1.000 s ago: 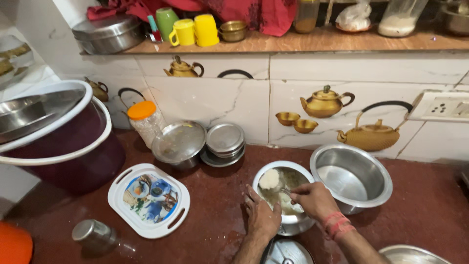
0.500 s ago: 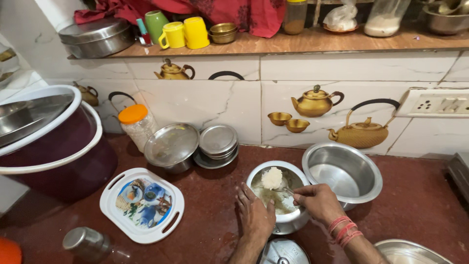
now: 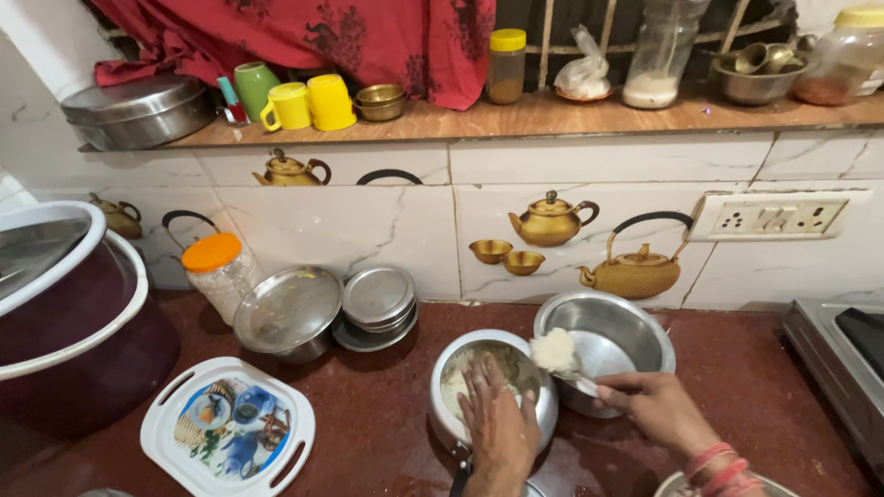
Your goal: The person pries open the lid of a small pressure cooker on the kitchen counter using a knife, then repeatedly scoops cooked rice out of the cooker with a spoon into a large metal bowl, steadying the cooker with the other hand.
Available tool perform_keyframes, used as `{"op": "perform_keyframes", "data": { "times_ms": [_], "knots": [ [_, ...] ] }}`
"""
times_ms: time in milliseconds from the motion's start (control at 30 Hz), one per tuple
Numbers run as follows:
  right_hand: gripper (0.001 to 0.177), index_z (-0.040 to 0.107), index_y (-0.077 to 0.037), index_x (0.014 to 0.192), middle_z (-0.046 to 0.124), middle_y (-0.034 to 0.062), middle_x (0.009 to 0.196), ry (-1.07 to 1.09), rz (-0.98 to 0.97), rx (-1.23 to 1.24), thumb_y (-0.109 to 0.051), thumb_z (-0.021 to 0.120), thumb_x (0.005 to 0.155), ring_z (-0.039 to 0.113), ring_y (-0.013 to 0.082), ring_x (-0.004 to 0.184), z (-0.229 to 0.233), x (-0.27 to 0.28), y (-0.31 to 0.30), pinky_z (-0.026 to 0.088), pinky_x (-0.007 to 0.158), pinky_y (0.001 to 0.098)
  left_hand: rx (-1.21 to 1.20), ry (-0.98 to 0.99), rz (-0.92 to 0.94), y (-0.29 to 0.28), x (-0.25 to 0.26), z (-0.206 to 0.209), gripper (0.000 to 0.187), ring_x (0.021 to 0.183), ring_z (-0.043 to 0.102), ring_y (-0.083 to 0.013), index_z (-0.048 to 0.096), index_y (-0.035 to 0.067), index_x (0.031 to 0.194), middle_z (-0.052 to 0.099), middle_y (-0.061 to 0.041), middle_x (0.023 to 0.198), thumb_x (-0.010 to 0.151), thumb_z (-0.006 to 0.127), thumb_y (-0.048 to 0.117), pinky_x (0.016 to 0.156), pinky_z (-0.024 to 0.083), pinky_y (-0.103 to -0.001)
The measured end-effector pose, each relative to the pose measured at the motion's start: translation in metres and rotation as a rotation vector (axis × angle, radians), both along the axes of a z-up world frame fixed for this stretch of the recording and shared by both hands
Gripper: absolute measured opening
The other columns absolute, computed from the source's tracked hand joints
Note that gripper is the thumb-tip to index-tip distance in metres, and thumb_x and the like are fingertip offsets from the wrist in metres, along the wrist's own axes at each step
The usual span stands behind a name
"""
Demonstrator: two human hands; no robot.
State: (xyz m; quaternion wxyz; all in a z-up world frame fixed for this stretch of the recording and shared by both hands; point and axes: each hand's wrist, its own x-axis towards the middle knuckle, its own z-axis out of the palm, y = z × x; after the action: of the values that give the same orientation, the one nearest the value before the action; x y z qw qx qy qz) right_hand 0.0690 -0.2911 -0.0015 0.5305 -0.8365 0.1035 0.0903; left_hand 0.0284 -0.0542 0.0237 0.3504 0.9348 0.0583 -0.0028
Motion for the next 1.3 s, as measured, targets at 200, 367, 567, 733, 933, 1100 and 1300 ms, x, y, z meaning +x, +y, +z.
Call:
{"op": "perform_keyframes", "data": {
  "times_ms": [200,367,567,733,933,1100,1300],
  "knots": [
    [0.031,0.081,-0.01,0.119,0.086,0.0102,0.093,0.148,-0.135,-0.225,-0.023,0.074,0.091,0.063,0.0248,0.07,0.013,0.016,-0.044,0.052,0.065,0.039,-0.055,0.005,-0.085,-0.017,0.0,0.003,0.083,0.156,0.009,-0.0406,0.015,-0.003,0.157,0.012,-0.024,0.166,0.098,0.063,0.029,0.125,0.017,-0.055],
    [0.033,0.084,-0.019,0.117,0.083,0.0102,0.102,0.049,-0.124,-0.553,-0.031,0.077,0.088,0.081,0.0235,0.095,0.029,0.028,-0.036,0.06,0.088,0.0355,-0.034,0.028,-0.139,-0.026,0.004,-0.004,0.083,0.156,0.01,-0.0417,0.016,-0.005,0.156,0.009,-0.028,0.166,0.099,0.065,0.03,0.125,0.017,-0.055],
    [0.027,0.08,-0.026,0.116,0.08,0.0104,0.107,0.068,-0.063,-0.78,-0.032,0.069,0.091,0.075,0.0311,0.104,0.035,0.03,-0.011,0.058,0.094,0.0432,-0.035,0.018,-0.145,-0.032,0.008,-0.012,0.083,0.155,0.01,-0.0444,0.016,-0.008,0.155,0.009,-0.031,0.165,0.099,0.066,0.027,0.124,0.019,-0.057],
    [0.022,0.078,-0.016,0.101,0.076,0.0133,0.103,-0.172,0.061,-1.108,-0.018,0.07,0.081,0.075,0.0312,0.097,0.017,0.038,-0.005,0.06,0.086,0.0434,-0.047,0.014,-0.148,-0.035,0.011,-0.016,0.083,0.155,0.01,-0.0453,0.016,-0.008,0.154,0.009,-0.031,0.165,0.098,0.066,0.026,0.123,0.021,-0.056],
    [0.012,0.072,-0.011,0.094,0.076,0.0125,0.099,-0.421,0.193,-1.275,-0.012,0.062,0.088,0.077,0.0306,0.089,0.001,0.045,-0.004,0.062,0.075,0.0421,-0.078,-0.003,-0.158,-0.034,0.009,-0.022,0.079,0.154,0.013,-0.0455,0.015,-0.008,0.156,0.01,-0.032,0.165,0.099,0.062,0.021,0.124,0.021,-0.055],
    [0.022,0.075,-0.018,0.107,0.076,0.0108,0.102,-0.347,0.089,-1.187,-0.014,0.062,0.09,0.076,0.0308,0.094,0.027,0.031,0.004,0.06,0.079,0.0444,-0.066,0.054,-0.174,-0.03,0.004,-0.018,0.079,0.155,0.011,-0.0428,0.014,-0.003,0.158,0.01,-0.028,0.167,0.1,0.061,0.02,0.124,0.02,-0.056],
    [0.034,0.076,-0.025,0.125,0.081,0.0092,0.11,-0.129,-0.072,-0.659,-0.029,0.07,0.092,0.075,0.0309,0.107,0.087,0.011,0.015,0.056,0.096,0.0444,0.027,0.084,-0.113,-0.008,-0.003,-0.004,0.083,0.158,0.004,-0.0382,0.013,-0.002,0.159,0.009,-0.024,0.168,0.1,0.063,0.03,0.127,0.007,-0.058]
  ]
}}
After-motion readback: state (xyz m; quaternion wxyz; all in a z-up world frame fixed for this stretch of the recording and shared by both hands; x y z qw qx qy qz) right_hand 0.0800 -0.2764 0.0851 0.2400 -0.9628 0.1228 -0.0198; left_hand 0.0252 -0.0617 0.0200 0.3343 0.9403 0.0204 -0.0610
